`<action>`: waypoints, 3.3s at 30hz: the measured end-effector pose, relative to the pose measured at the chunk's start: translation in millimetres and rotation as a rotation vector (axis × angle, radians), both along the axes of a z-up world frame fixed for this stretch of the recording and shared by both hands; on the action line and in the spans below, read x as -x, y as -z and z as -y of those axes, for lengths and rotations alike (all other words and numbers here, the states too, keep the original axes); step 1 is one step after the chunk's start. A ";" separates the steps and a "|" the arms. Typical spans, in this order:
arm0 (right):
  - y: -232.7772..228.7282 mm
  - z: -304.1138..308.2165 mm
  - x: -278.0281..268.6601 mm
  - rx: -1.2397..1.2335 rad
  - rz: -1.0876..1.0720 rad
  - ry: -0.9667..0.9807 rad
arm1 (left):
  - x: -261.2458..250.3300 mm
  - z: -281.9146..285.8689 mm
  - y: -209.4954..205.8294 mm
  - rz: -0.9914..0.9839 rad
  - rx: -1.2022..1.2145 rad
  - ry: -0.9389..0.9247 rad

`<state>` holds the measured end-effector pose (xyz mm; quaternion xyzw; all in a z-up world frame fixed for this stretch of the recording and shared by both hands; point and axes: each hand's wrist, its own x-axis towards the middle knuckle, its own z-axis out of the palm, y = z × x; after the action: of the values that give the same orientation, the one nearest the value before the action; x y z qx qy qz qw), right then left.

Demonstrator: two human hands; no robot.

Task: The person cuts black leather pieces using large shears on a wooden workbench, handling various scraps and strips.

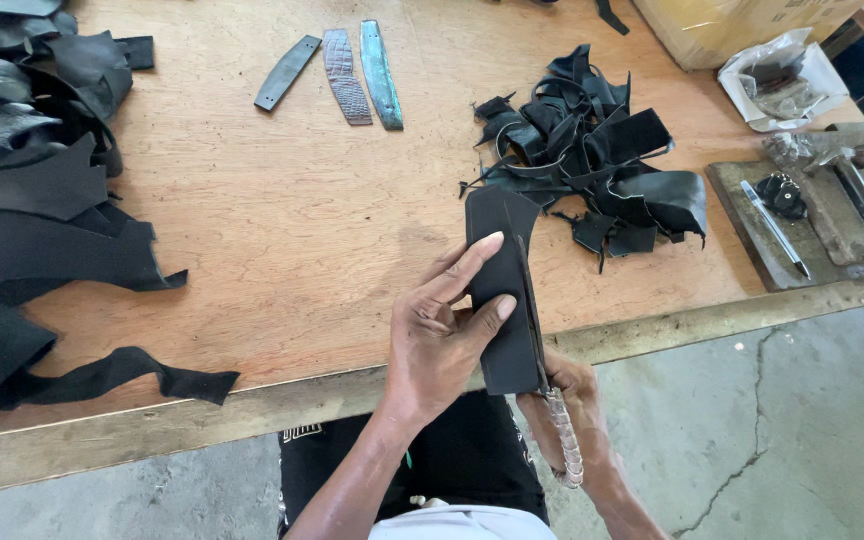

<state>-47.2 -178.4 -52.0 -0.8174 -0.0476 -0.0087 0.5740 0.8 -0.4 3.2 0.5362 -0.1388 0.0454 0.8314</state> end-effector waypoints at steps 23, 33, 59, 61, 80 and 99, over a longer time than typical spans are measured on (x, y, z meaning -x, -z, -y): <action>-15.4 -4.4 -7.7 0.099 -0.028 0.020 | 4.6 -1.0 -4.4 -0.012 -0.089 -0.020; -0.4 0.1 -4.4 -0.066 0.065 -0.047 | 3.6 -4.9 -2.8 -0.052 -0.072 0.011; 6.5 5.7 -44.3 0.152 -0.060 0.138 | -19.0 4.8 -6.5 0.019 -0.067 0.050; 19.8 11.2 -55.7 -0.038 -0.065 0.116 | -34.5 8.0 -3.4 0.062 -0.089 0.042; -32.2 20.0 -100.8 -0.480 0.051 -0.140 | -96.1 12.7 25.3 -0.200 0.278 0.061; -44.5 43.0 -146.2 -0.234 0.309 -0.003 | -53.0 -38.4 5.9 -0.102 0.216 0.084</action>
<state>99.0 -221.4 -7.5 -0.7340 -0.1348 -0.1386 0.6510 53.8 38.0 -2.7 0.4387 -0.1130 -0.0021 0.8915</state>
